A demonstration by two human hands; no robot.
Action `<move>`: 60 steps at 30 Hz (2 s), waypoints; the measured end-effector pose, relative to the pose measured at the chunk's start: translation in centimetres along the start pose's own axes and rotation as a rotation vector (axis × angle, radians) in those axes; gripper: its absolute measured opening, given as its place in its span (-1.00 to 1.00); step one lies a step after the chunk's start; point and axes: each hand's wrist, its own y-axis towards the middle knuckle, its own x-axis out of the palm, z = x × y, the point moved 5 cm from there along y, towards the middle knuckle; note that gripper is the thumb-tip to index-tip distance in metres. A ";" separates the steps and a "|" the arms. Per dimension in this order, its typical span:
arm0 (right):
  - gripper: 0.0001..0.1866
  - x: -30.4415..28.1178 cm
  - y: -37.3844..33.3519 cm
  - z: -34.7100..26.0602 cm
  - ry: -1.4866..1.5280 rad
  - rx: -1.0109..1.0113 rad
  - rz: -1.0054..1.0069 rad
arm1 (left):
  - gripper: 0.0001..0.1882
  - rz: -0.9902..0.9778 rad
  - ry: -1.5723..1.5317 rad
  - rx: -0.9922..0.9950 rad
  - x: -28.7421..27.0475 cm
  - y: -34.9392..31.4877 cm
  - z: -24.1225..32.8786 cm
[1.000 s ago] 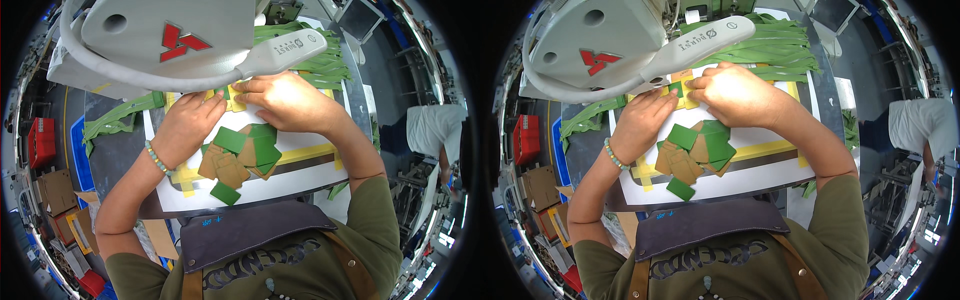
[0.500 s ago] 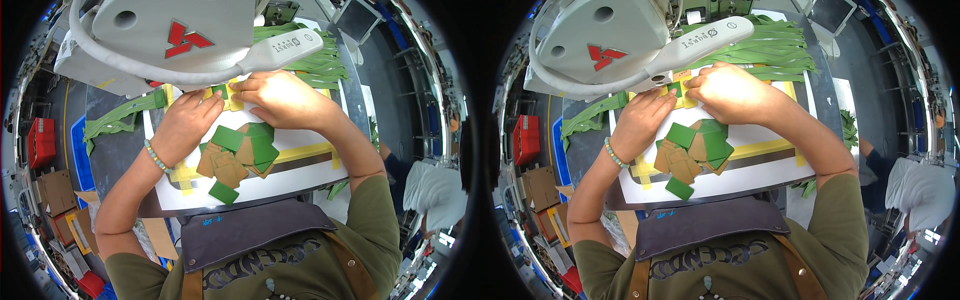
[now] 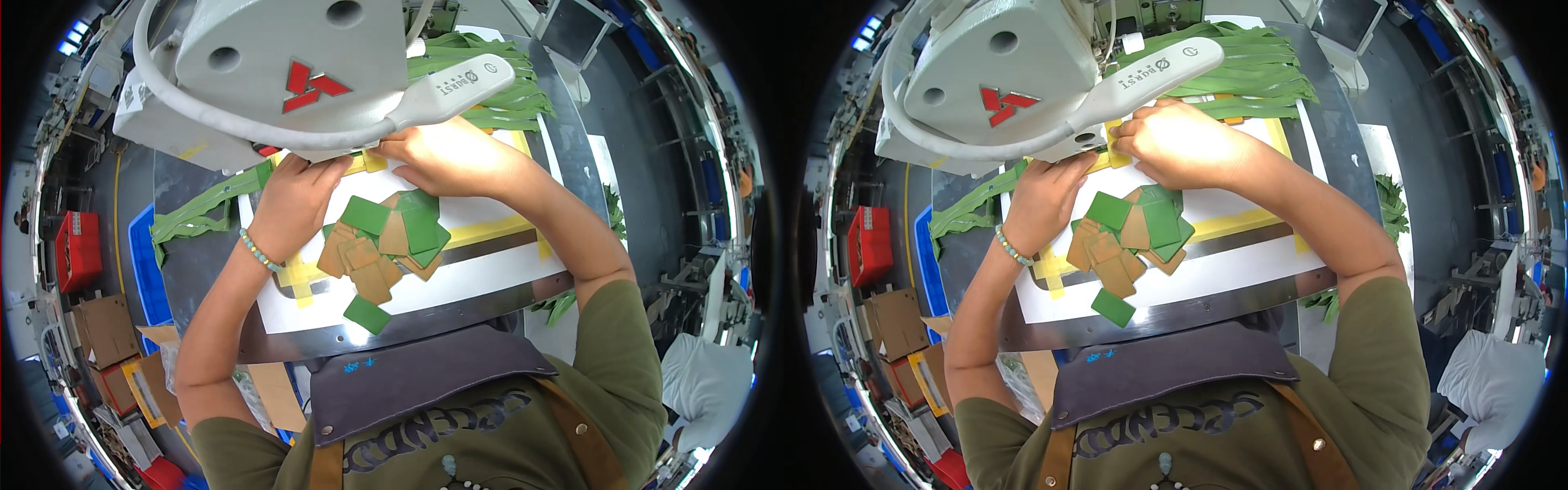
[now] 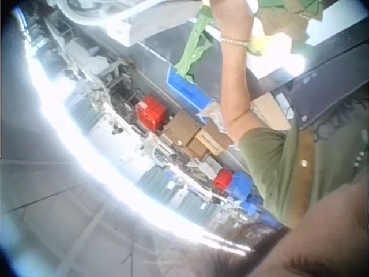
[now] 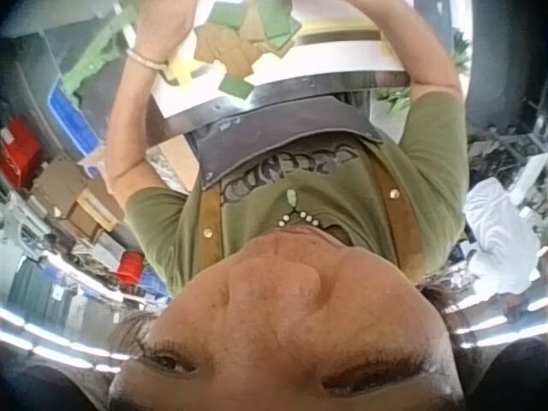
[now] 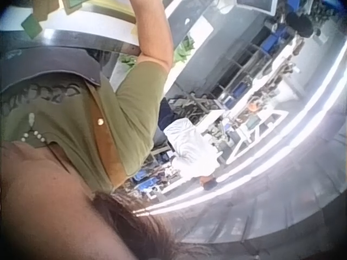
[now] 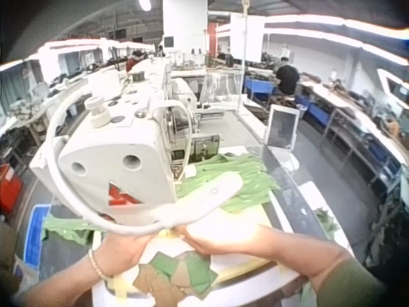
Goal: Assembling and aligning small green and brown leather pieces into a larger pattern on a workspace under an industrial sewing machine.
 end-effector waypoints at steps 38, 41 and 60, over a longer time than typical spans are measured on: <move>-0.72 -1.8 -1.5 -2.3 0.203 0.253 -0.134 | -0.49 0.195 -0.194 -0.092 -1.2 -2.7 0.9; -0.73 -3.3 -2.4 -6.3 0.132 0.087 -0.106 | -0.49 0.150 -0.208 -0.119 -2.0 -2.3 2.2; -0.78 2.6 0.7 -2.6 0.387 0.176 -0.099 | -0.44 0.245 -0.742 -0.284 -2.6 -3.2 2.1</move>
